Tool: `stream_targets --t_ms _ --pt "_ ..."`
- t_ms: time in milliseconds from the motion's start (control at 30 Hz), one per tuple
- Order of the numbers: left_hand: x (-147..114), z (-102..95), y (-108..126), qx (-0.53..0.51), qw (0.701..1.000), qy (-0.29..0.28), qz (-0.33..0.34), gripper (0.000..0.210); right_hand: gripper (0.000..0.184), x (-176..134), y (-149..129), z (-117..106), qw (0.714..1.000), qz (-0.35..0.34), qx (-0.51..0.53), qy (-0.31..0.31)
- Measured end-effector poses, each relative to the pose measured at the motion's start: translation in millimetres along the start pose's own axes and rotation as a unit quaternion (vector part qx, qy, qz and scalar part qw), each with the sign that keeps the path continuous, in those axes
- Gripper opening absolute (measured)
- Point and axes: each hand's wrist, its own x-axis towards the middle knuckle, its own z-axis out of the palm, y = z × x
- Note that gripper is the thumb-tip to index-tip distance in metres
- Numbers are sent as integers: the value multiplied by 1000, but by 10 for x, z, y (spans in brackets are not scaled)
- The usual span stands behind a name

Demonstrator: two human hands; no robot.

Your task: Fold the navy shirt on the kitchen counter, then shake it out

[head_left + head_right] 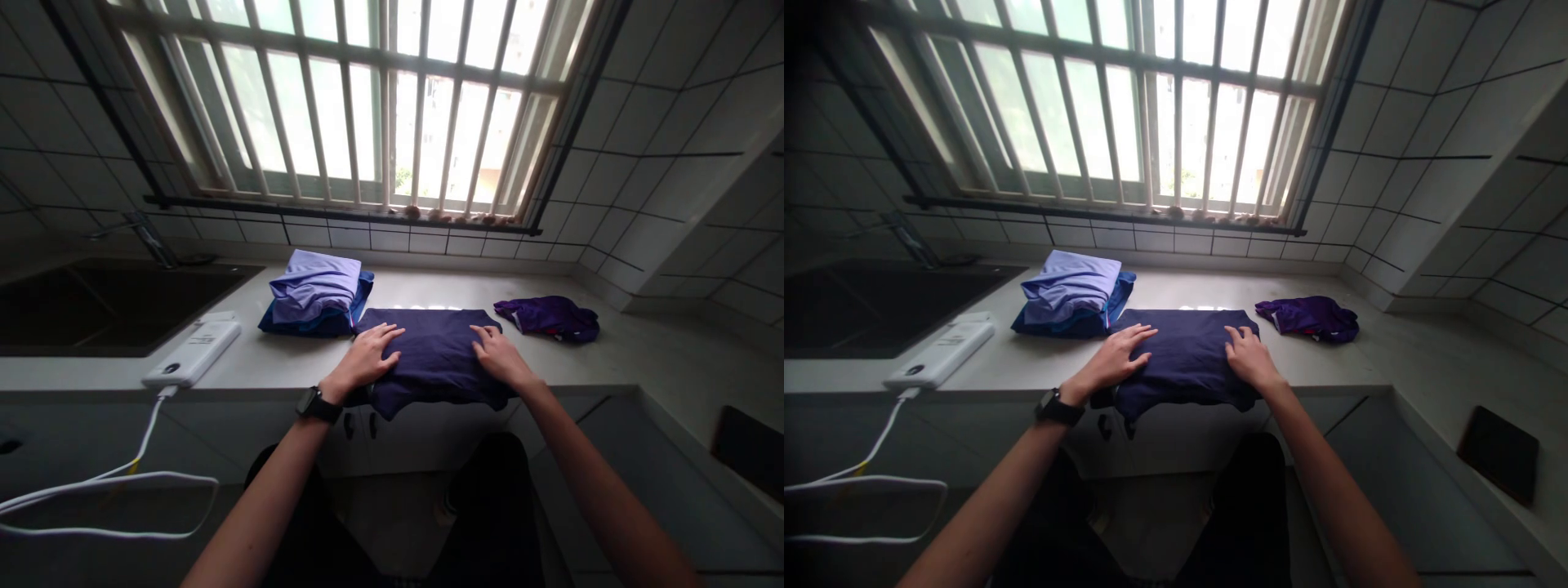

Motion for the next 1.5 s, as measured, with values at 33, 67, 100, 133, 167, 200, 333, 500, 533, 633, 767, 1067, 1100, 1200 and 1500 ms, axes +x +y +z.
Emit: stream_targets --t_ms 33,67,100,133,167,200,333,500,533,633,767,1067,1100,1200,1500 --pt "40 75 -1 39 999 -20 -10 55 59 24 -123 75 998 50 -25 -36" --pt "65 139 -8 69 997 -42 -20 56 62 45 -222 143 993 90 -48 -65" --pt "76 188 -19 91 994 -58 -28 55 63 65 -292 200 988 114 -65 -87" --pt "75 221 -28 106 992 -68 -32 53 63 84 -332 242 984 123 -77 -100" --pt "64 239 -31 117 990 -72 -34 52 64 105 -346 267 983 122 -84 -105" --pt "48 244 -26 125 989 -74 -38 52 64 128 -339 278 983 117 -89 -107" --pt "-37 227 100 154 981 -81 -82 56 64 250 -213 249 983 87 -105 -120" --pt "-152 301 330 183 971 -59 -144 61 63 512 -117 221 984 5 -124 -125" --pt "-173 331 377 190 968 -48 -155 62 63 582 -116 224 984 -12 -127 -126" --pt "-231 435 555 212 959 -13 -189 66 62 810 -137 251 980 -66 -138 -125" --pt "-289 516 886 249 941 3 -230 72 60 1108 -191 308 975 -132 -141 -112" --pt "-60 82 503 194 978 -72 -41 46 57 1283 -679 191 976 -153 -153 -36" --pt "-45 82 385 188 978 -76 -45 49 57 1199 -760 194 983 -120 -138 -28" --pt "-61 167 168 181 976 -93 -80 55 60 873 -919 283 995 35 -78 -59" --pt "-92 356 290 186 970 -67 -141 58 65 799 -807 492 993 35 -57 -95"
